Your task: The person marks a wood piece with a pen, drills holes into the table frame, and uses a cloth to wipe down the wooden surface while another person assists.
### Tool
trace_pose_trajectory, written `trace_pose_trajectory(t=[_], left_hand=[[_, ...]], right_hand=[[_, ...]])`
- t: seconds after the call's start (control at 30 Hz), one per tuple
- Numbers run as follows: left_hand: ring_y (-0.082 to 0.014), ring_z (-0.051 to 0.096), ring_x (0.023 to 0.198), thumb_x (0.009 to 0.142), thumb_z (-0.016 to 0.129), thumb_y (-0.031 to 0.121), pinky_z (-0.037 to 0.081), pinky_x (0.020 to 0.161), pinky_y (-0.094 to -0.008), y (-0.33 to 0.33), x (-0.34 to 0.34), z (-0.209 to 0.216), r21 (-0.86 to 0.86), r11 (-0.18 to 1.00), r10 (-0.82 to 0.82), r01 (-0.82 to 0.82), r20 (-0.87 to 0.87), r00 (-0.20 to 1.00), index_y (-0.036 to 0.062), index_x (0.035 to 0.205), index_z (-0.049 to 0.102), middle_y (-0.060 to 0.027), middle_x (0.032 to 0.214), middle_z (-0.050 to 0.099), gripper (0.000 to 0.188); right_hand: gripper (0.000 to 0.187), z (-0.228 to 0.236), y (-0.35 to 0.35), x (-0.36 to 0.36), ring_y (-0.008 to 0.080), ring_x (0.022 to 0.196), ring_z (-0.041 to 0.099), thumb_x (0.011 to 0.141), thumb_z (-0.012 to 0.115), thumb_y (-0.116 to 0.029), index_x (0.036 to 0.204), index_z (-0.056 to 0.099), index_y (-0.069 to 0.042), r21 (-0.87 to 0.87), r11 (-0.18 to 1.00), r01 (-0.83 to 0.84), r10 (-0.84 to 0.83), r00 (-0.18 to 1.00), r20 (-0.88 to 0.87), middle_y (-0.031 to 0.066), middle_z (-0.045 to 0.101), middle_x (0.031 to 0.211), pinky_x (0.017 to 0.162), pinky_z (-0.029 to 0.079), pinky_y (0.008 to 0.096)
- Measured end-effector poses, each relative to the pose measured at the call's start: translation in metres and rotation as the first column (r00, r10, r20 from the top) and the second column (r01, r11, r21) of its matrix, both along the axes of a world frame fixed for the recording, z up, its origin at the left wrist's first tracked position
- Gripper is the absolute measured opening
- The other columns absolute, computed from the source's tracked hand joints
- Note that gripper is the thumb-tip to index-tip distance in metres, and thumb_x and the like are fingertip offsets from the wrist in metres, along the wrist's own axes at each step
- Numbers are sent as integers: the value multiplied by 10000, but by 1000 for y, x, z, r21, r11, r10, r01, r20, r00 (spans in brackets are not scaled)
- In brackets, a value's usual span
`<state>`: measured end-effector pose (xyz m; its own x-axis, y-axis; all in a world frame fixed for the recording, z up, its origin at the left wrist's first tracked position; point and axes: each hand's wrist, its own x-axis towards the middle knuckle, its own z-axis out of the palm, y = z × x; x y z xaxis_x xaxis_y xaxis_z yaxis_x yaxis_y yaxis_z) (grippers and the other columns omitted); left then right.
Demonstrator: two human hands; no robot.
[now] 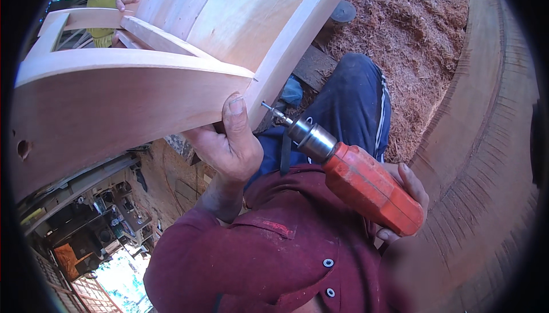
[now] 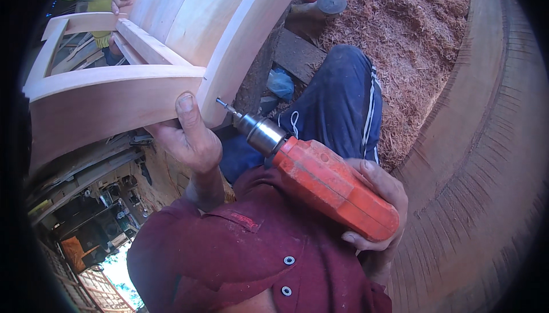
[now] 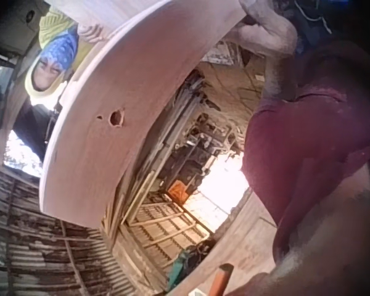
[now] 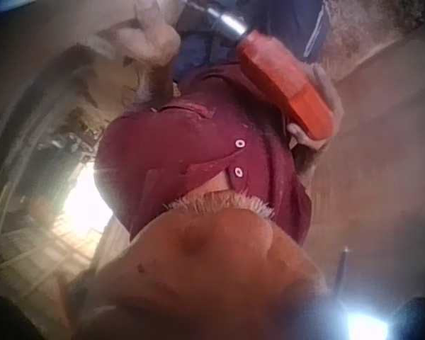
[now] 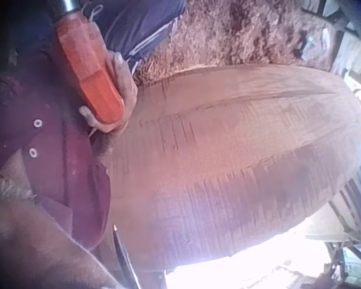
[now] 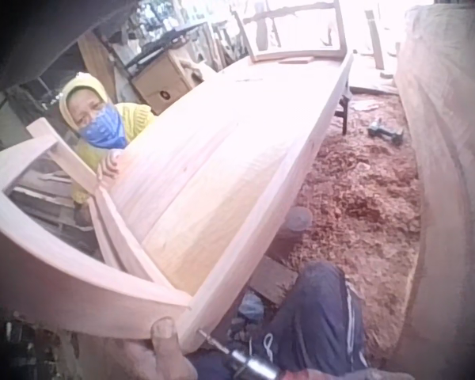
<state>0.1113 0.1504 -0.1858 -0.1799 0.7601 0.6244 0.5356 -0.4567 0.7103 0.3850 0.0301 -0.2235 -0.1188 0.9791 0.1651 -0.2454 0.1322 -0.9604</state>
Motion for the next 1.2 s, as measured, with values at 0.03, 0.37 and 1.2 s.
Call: trace_pose_trajectory(t=[0.03,0.37,1.2], left_hand=[[-279,464,1218,967,572,65,409,1006,-386,0,-1,-1,-4,1000,0,0,0,1000,-131,1389,230,-250,1331,383,576],[-271,503,1171,962,577,80,435,991,-382,-1,-3,0,-21,1000,22,-24,-65,998,-131,1380,245,-249,1307,423,574],[-252,589,1047,937,553,29,474,905,-337,-7,-11,-8,-30,999,-31,30,-5,1000,-153,1325,291,-242,1197,532,502]], right_hand=[[948,-1,5,0,367,1020,677,660,868,-356,1406,442,46,38,999,-2,0,1000,30,284,640,1154,881,517,405],[897,-4,13,-4,280,771,674,630,862,-442,1300,551,67,137,990,18,-34,992,118,208,669,983,684,505,353],[910,16,23,8,330,1056,674,624,903,-338,1328,523,94,7,999,-48,47,995,88,224,658,1175,943,509,378]])
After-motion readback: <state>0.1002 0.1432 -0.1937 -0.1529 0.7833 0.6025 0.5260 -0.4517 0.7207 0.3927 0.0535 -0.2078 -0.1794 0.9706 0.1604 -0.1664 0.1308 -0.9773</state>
